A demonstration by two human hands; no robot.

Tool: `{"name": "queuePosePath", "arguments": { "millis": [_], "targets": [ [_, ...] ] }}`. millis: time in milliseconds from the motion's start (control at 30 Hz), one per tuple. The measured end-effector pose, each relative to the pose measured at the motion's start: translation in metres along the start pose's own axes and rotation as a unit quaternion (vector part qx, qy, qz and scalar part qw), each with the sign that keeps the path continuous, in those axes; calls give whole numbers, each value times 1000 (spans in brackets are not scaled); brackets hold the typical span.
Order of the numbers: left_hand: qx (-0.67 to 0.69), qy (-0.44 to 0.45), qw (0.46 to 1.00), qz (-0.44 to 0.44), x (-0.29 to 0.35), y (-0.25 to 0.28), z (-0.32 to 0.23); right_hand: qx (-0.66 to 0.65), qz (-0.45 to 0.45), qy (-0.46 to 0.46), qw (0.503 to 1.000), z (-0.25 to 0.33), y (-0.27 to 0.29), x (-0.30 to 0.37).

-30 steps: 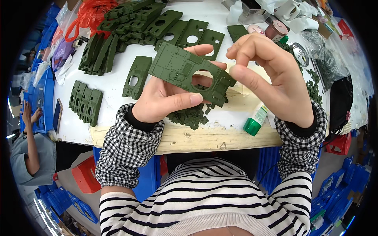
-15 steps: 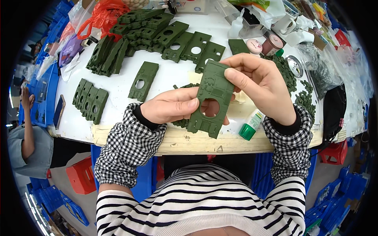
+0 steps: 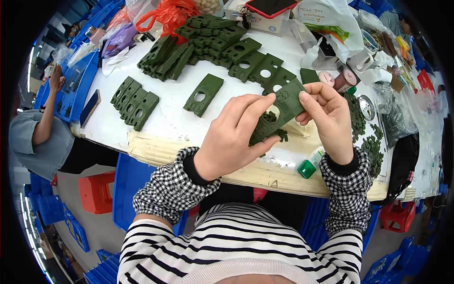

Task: Assembling plastic toy tanks by applying glue and joining parts at a workstation.

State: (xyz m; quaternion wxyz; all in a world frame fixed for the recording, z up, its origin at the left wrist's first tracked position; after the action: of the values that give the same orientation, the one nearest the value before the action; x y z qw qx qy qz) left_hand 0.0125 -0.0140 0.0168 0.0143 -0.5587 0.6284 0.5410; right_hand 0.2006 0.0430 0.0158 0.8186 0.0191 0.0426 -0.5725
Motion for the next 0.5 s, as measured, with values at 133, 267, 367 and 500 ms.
{"name": "queuePosePath", "arguments": {
  "millis": [133, 267, 367, 500],
  "targets": [
    [-16, 23, 999, -39, 11, 15, -2, -25, 35, 4, 999, -4, -11, 3],
    [-98, 142, 978, -119, 30, 57, 42, 39, 19, 72, 997, 3, -5, 4],
    [-190, 237, 950, -75, 49, 91, 81, 61, 25, 69, 995, -2, 2, -1],
    [-226, 278, 934, -8, 78, 94, 105, 69, 24, 68, 995, -5, 1, -4]
  ]
}}
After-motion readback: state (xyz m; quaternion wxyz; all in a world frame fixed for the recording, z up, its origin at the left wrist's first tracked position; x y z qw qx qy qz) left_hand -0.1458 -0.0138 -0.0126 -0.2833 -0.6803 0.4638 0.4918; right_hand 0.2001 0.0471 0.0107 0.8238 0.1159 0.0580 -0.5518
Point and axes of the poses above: each hand's wrist, its own x-axis away from the middle knuckle, its own y-axis out of the back of the hand, z = x × y, the point moved 4 cm from there along -x, towards the middle knuckle, and after that the axes turned 4 degrees about z, right-handed, at the moved point
